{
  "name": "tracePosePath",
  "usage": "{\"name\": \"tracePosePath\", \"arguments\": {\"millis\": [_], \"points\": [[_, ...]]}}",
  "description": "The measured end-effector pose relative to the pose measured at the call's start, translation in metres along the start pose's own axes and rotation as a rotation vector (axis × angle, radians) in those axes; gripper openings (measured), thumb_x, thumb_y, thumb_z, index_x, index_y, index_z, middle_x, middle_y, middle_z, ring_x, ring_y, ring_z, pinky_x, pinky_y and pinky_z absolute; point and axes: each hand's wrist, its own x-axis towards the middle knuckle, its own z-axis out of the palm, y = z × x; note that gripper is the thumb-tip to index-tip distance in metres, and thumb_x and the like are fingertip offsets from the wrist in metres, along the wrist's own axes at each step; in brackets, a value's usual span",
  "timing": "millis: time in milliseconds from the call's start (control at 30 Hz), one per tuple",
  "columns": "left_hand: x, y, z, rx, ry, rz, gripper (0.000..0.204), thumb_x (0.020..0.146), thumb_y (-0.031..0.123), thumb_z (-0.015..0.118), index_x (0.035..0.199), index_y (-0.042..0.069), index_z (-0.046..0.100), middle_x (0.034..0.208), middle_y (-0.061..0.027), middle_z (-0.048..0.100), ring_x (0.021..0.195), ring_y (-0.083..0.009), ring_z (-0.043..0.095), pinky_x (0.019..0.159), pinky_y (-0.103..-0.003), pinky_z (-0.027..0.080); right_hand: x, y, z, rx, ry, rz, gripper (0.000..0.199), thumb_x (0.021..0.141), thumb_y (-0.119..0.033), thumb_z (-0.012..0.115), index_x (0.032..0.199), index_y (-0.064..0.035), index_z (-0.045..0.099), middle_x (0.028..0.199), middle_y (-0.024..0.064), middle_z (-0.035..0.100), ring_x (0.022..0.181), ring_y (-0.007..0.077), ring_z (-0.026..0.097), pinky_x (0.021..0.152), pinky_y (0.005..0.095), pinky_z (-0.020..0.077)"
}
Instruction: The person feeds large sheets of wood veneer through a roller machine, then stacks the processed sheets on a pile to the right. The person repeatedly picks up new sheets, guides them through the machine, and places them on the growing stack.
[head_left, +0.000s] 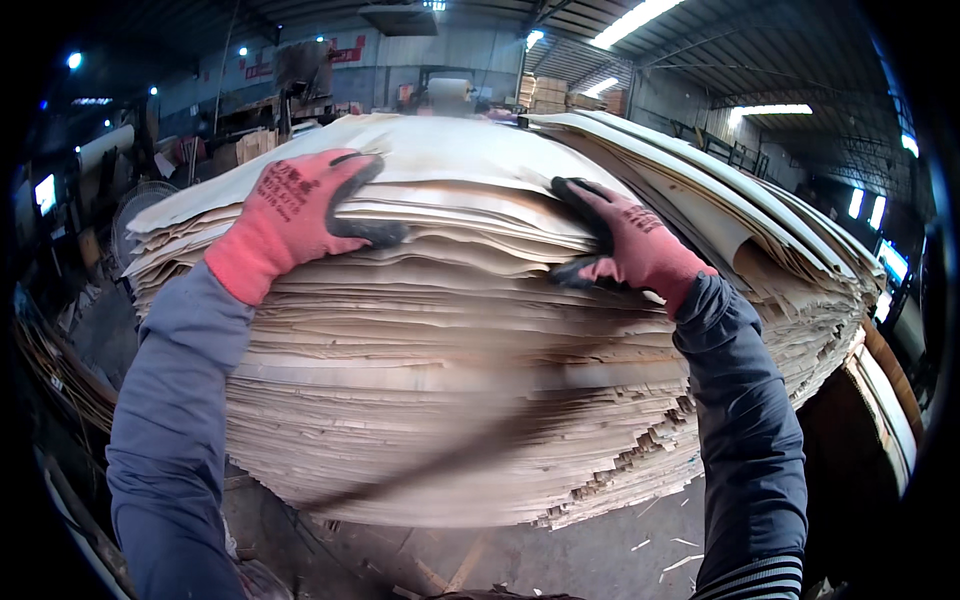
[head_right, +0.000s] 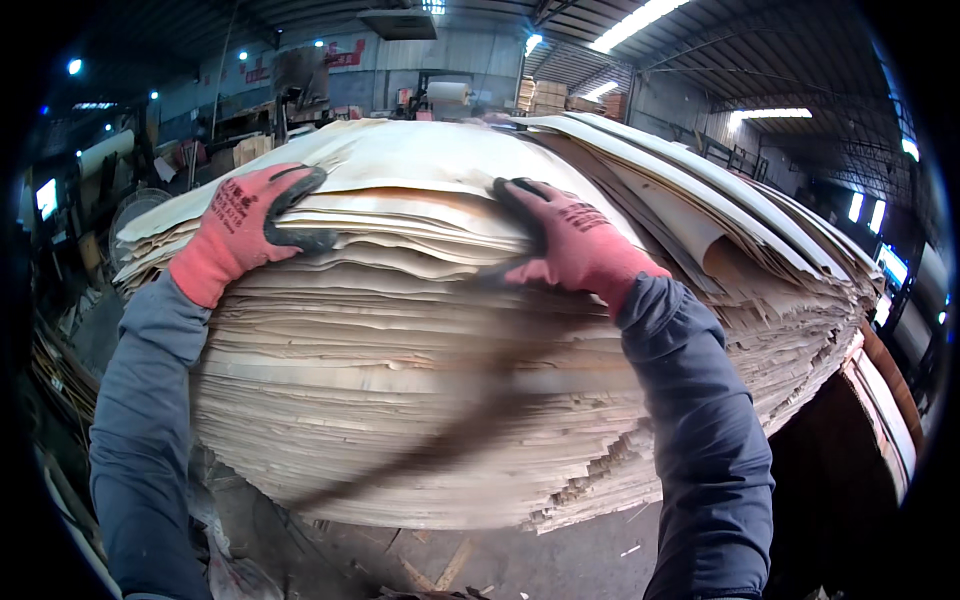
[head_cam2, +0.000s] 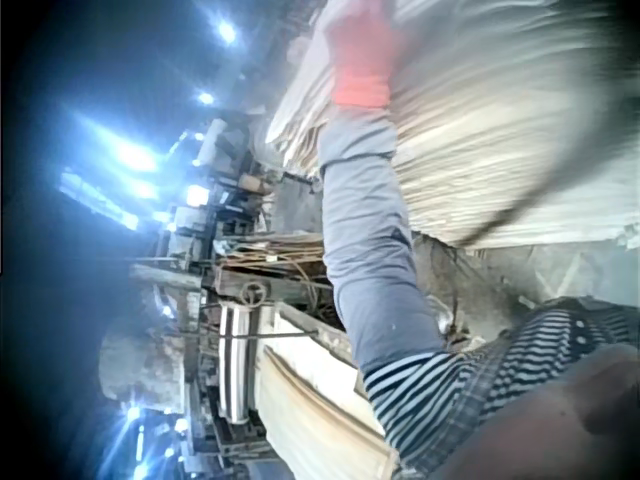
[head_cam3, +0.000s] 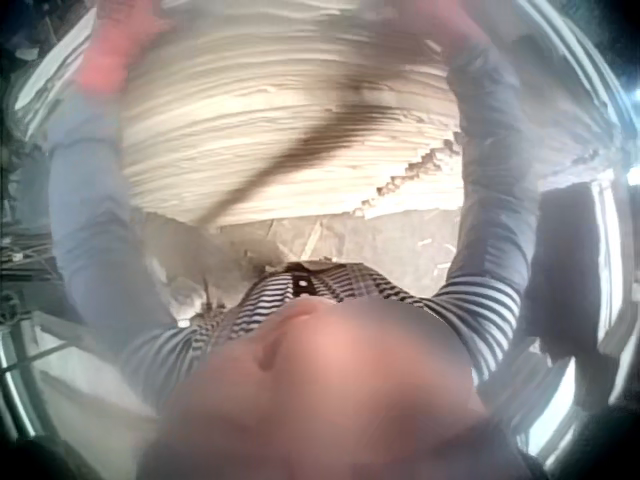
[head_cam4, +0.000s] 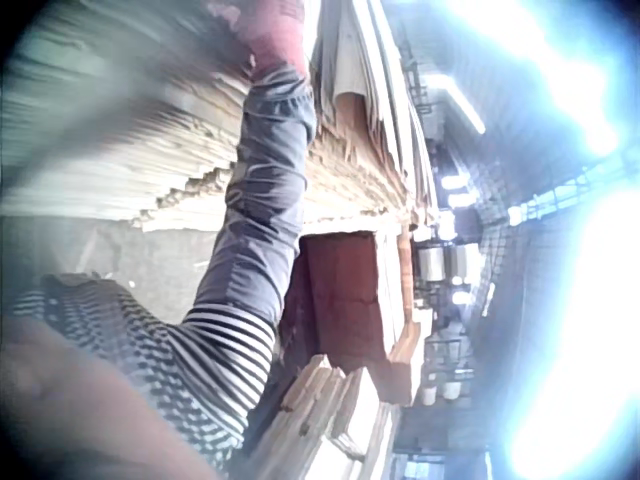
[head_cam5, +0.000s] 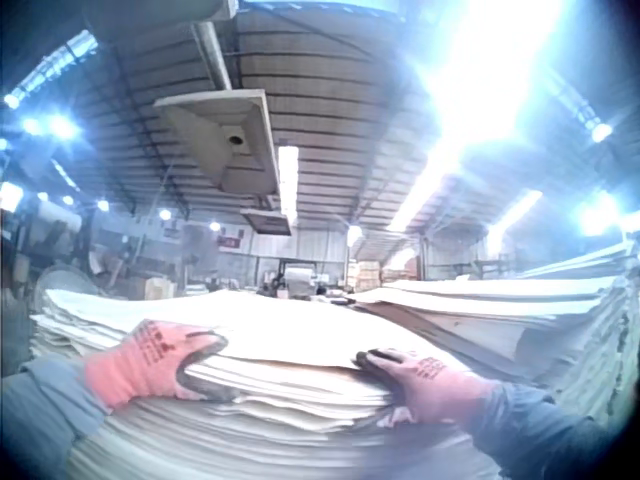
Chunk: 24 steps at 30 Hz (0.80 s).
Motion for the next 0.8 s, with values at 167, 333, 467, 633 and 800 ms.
{"name": "tracePosePath", "arguments": {"millis": [167, 333, 467, 633, 800], "points": [[-0.013, 0.002, -0.003, 0.056, -0.06, 0.069, 0.078, 0.055, 0.026, 0.074, 0.124, 0.012, 0.039, 0.118, -0.0114, 0.045, 0.103, -0.03, 0.047, 0.086, -0.035, 0.039, -0.004, -0.008, -0.002, -0.039, -0.033, 0.02, 0.088, 0.057, -0.022, 0.075, 0.13, -0.008, 0.028, 0.127, 0.0191, 0.035, 0.114, 0.0338, 0.038, 0.095, 0.036, 0.0337], [-0.025, -0.006, -0.005, 0.014, -0.1, -0.052, 0.07, 0.065, 0.021, 0.069, 0.126, 0.015, 0.036, 0.122, -0.0096, 0.042, 0.108, -0.027, 0.044, 0.09, -0.034, 0.036, -0.009, -0.028, -0.006, -0.277, -0.042, 0.142, 0.09, 0.055, -0.016, 0.075, 0.13, -0.008, 0.026, 0.123, 0.0172, 0.039, 0.109, 0.0337, 0.042, 0.093, 0.0369, 0.0355], [-0.008, -0.013, -0.006, 0.13, -0.068, -0.087, 0.069, 0.067, 0.023, 0.067, 0.127, 0.018, 0.034, 0.122, -0.0095, 0.042, 0.108, -0.0256, 0.044, 0.091, -0.033, 0.037, 0.0, -0.029, -0.011, -0.441, -0.032, 0.269, 0.083, 0.063, -0.023, 0.07, 0.131, -0.0084, 0.024, 0.12, 0.0166, 0.043, 0.107, 0.0329, 0.044, 0.091, 0.0377, 0.0362], [0.002, -0.008, -0.016, 0.262, -0.135, -0.069, 0.069, 0.066, 0.024, 0.068, 0.126, 0.016, 0.034, 0.115, -0.0101, 0.046, 0.101, -0.0262, 0.049, 0.086, -0.035, 0.04, 0.013, -0.044, 0.014, -0.342, 0.203, 0.277, 0.074, 0.064, -0.023, 0.065, 0.128, -0.008, 0.031, 0.119, 0.0169, 0.044, 0.108, 0.0326, 0.043, 0.091, 0.0366, 0.0361], [0.002, 0.004, -0.01, 0.291, -0.341, -0.211, 0.062, 0.073, 0.024, 0.062, 0.127, 0.014, 0.033, 0.111, -0.0122, 0.049, 0.098, -0.0263, 0.051, 0.081, -0.035, 0.044, 0.024, -0.063, 0.008, -0.237, -0.03, 0.448, 0.056, 0.067, -0.016, 0.064, 0.12, -0.0079, 0.044, 0.111, 0.0195, 0.051, 0.104, 0.033, 0.048, 0.089, 0.0343, 0.0386]]}}
